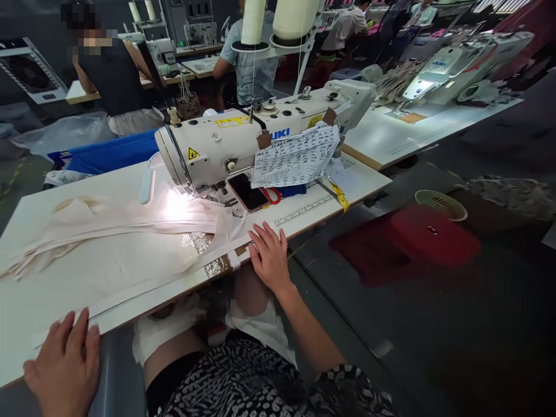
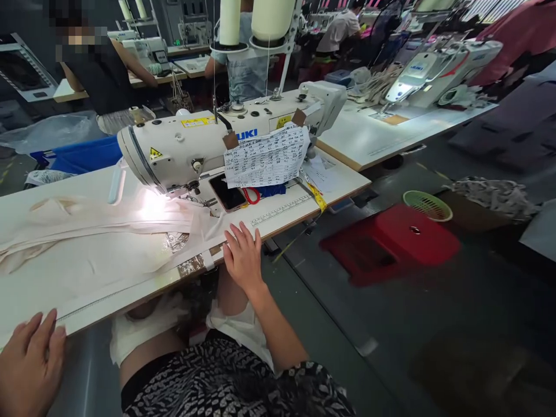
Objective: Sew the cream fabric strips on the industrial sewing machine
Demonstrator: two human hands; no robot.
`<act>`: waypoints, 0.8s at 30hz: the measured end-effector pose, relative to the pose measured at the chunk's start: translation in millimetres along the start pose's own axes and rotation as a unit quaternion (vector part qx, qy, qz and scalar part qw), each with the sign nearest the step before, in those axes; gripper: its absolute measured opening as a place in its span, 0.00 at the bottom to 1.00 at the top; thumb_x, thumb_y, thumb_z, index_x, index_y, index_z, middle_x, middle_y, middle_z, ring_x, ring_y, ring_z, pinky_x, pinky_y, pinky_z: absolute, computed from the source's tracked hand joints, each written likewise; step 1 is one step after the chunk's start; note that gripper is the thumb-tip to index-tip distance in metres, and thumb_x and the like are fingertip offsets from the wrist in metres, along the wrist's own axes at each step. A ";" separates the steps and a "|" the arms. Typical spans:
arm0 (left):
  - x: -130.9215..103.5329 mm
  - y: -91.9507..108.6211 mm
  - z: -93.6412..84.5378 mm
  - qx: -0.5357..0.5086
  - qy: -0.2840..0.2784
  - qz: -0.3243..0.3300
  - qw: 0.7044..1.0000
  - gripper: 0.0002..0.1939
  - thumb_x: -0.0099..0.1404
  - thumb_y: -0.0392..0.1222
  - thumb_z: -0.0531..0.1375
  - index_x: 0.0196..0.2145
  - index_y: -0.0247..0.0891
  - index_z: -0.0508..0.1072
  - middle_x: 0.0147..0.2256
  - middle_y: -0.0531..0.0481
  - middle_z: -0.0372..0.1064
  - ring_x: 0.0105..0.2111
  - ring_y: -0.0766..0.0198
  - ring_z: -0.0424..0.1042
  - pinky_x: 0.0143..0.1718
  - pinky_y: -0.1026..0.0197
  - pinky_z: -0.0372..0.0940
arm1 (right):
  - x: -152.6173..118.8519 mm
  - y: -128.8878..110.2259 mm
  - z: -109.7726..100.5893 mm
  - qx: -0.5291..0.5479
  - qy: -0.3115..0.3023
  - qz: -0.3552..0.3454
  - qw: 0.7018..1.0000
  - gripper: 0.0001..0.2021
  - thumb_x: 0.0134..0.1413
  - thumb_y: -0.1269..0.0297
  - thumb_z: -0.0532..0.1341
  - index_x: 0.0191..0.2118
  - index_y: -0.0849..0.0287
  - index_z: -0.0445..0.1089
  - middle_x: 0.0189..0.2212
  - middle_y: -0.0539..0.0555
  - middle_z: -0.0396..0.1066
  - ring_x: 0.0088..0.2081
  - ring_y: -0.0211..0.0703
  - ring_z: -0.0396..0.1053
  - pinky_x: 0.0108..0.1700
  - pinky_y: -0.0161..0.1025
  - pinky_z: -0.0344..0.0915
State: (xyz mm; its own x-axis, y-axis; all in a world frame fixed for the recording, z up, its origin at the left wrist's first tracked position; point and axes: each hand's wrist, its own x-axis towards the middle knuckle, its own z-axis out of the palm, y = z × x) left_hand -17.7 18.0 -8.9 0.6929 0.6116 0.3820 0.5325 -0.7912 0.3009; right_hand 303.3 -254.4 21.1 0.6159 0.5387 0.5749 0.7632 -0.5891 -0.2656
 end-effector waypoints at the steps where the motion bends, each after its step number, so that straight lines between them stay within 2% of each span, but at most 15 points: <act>1: 1.7 6.4 -2.8 0.031 0.018 -0.010 0.999 0.28 0.69 0.46 0.49 0.65 0.47 0.53 0.60 0.29 0.56 0.62 0.28 0.53 0.48 0.21 0.51 | -0.1 0.4 0.1 0.002 0.003 -0.003 1.000 0.16 0.68 0.63 0.48 0.53 0.56 0.67 0.57 0.56 0.66 0.63 0.53 0.54 0.66 0.61 0.41; 3: 4.7 15.2 -5.7 0.079 0.047 -0.020 0.996 0.25 0.69 0.45 0.49 0.62 0.45 0.59 0.57 0.30 0.62 0.59 0.32 0.60 0.47 0.26 0.57 | -1.0 1.6 0.0 0.006 0.009 -0.014 1.000 0.15 0.68 0.63 0.48 0.54 0.56 0.66 0.57 0.57 0.66 0.63 0.53 0.54 0.65 0.61 0.42; 6: 8.9 17.0 -6.8 0.085 0.064 -0.016 0.994 0.23 0.69 0.46 0.50 0.60 0.41 0.63 0.55 0.30 0.65 0.58 0.35 0.61 0.50 0.29 0.57 | -3.0 5.5 -2.0 0.014 0.011 -0.044 0.999 0.16 0.68 0.60 0.50 0.56 0.56 0.64 0.57 0.58 0.65 0.63 0.54 0.54 0.65 0.61 0.42; 11: 14.4 -0.1 -15.3 0.022 0.013 0.031 0.999 0.18 0.66 0.48 0.57 0.51 0.43 0.70 0.51 0.40 0.68 0.53 0.49 0.67 0.54 0.43 0.60 | -6.4 19.6 -5.7 0.046 0.003 -0.106 0.993 0.16 0.63 0.55 0.58 0.53 0.54 0.66 0.52 0.58 0.69 0.59 0.54 0.61 0.64 0.60 0.47; 15: 23.6 -17.7 -20.8 -0.026 0.026 0.021 0.999 0.11 0.66 0.49 0.57 0.38 0.40 0.72 0.40 0.45 0.70 0.45 0.55 0.69 0.47 0.50 0.66 | -11.1 28.3 -7.3 0.076 0.018 -0.118 0.990 0.08 0.62 0.60 0.59 0.45 0.54 0.70 0.46 0.55 0.71 0.54 0.51 0.66 0.62 0.57 0.52; 17: 36.6 -25.3 -19.3 -0.013 0.027 0.009 1.000 0.12 0.66 0.51 0.56 0.35 0.40 0.71 0.37 0.48 0.70 0.43 0.56 0.68 0.46 0.50 0.66 | -11.5 29.9 -10.0 0.079 0.010 -0.106 0.991 0.07 0.62 0.61 0.59 0.42 0.53 0.71 0.44 0.55 0.71 0.53 0.50 0.67 0.61 0.57 0.53; 20: 68.3 -32.3 -12.3 0.024 0.014 -0.023 0.999 0.16 0.67 0.54 0.54 0.34 0.39 0.71 0.34 0.51 0.69 0.42 0.56 0.67 0.50 0.46 0.63 | -6.5 31.7 -16.1 0.084 -0.035 -0.083 0.992 0.08 0.63 0.58 0.58 0.41 0.52 0.73 0.44 0.54 0.71 0.51 0.50 0.68 0.60 0.57 0.53; 24: 116.4 -30.6 0.3 0.056 0.005 -0.082 0.995 0.22 0.68 0.56 0.51 0.35 0.33 0.71 0.36 0.49 0.69 0.43 0.55 0.67 0.51 0.44 0.62 | 11.4 35.8 -16.9 0.100 -0.075 -0.110 0.986 0.09 0.64 0.59 0.56 0.39 0.52 0.74 0.39 0.53 0.72 0.45 0.48 0.69 0.50 0.50 0.63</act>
State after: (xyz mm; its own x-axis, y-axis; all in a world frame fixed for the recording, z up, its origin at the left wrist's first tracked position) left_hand 46.8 113.4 26.1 0.5886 0.7315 0.3443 0.6886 -0.6767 0.2606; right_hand 334.3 -279.5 31.2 0.4422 0.7320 0.5183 0.8953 -0.3259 -0.3036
